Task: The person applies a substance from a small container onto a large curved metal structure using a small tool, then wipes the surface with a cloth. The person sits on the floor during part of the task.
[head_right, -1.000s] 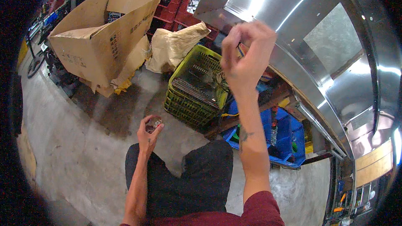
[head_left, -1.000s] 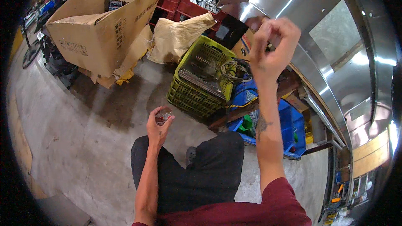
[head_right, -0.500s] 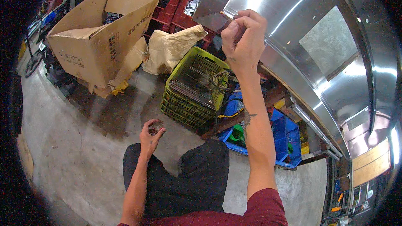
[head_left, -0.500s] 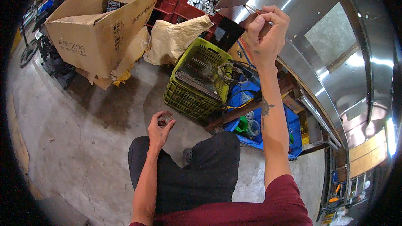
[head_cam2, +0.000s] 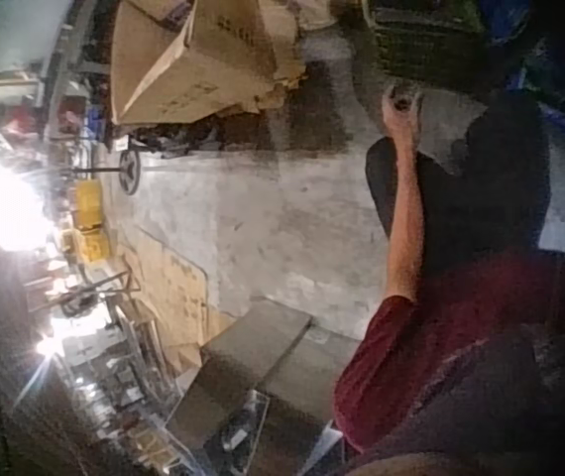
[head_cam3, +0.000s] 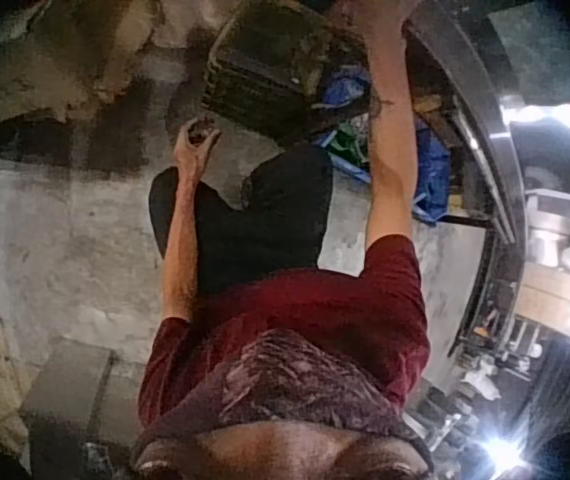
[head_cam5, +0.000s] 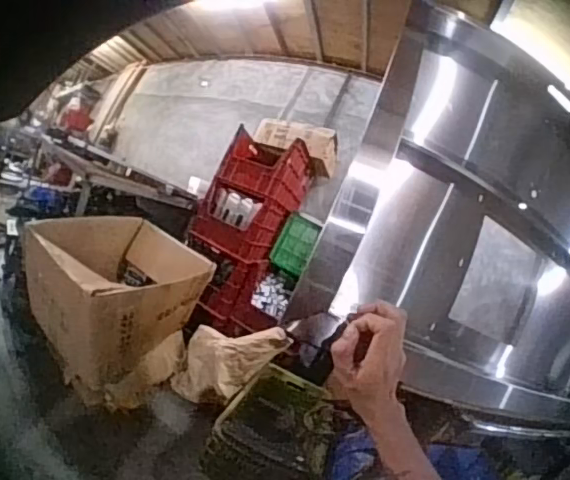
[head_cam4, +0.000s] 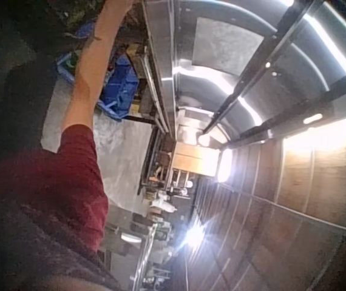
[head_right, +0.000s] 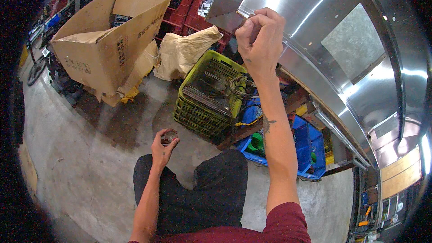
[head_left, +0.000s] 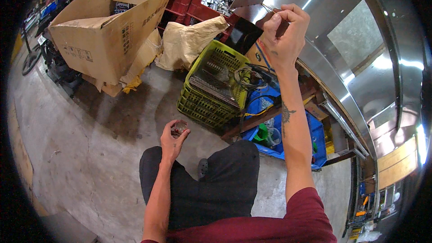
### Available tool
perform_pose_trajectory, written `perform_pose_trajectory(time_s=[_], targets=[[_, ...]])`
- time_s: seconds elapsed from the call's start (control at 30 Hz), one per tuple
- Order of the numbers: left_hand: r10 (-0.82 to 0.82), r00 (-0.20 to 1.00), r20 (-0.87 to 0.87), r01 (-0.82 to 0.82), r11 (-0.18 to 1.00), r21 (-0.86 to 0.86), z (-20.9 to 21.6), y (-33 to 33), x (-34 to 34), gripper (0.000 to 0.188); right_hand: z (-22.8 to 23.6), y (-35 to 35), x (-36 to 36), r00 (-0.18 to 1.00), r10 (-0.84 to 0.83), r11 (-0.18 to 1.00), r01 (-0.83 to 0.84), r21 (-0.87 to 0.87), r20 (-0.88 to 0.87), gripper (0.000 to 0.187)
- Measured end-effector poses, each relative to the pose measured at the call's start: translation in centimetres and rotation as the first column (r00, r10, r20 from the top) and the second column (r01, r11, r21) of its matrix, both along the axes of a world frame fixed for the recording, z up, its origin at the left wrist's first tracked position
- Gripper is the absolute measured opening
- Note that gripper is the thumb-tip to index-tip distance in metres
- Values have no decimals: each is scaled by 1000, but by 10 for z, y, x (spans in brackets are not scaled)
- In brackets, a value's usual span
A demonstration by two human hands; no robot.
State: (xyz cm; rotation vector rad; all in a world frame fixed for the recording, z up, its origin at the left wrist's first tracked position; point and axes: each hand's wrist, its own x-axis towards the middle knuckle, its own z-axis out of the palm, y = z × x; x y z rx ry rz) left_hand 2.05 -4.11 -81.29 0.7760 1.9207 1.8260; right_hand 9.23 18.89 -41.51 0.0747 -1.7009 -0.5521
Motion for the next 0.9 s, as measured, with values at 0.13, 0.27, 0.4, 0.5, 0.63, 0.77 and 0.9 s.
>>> perform_pose_trajectory(time_s=[0.13, 0.27, 0.4, 0.5, 0.63, 0.77, 0.9], targets=[[-4, 1000, 7, 4, 1000, 8, 2, 0, 0, 54, 0, -2, 0, 1000, -9, 1000, 9, -6, 2, 19], [2, 1000, -21, -2, 1000, 6, 4, 0, 1, 54, 0, -3, 0, 1000, -7, 1000, 7, -23, 11, 19], [0, 1000, -16, 0, 1000, 21, 3, 1, 0, 54, 0, -1, -1, 1000, -2, 1000, 2, -20, -1, 19], [-6, 1000, 4, 6, 1000, 27, 2, 1, 0, 55, -1, 1, -1, 1000, -6, 999, 6, -36, 4, 19], [7, 1000, -20, -7, 1000, 22, 2, 1, 0, 56, -1, 2, -1, 1000, -20, 1000, 20, -17, 11, 20], [2, 1000, -4, -2, 1000, 7, 4, 1, 0, 58, -2, 2, 1, 1000, -22, 1000, 22, -18, 10, 22], [-4, 1000, 10, 4, 1000, 15, 3, 1, 0, 59, -4, 1, 2, 999, 54, 991, -55, -118, -6, 23]])
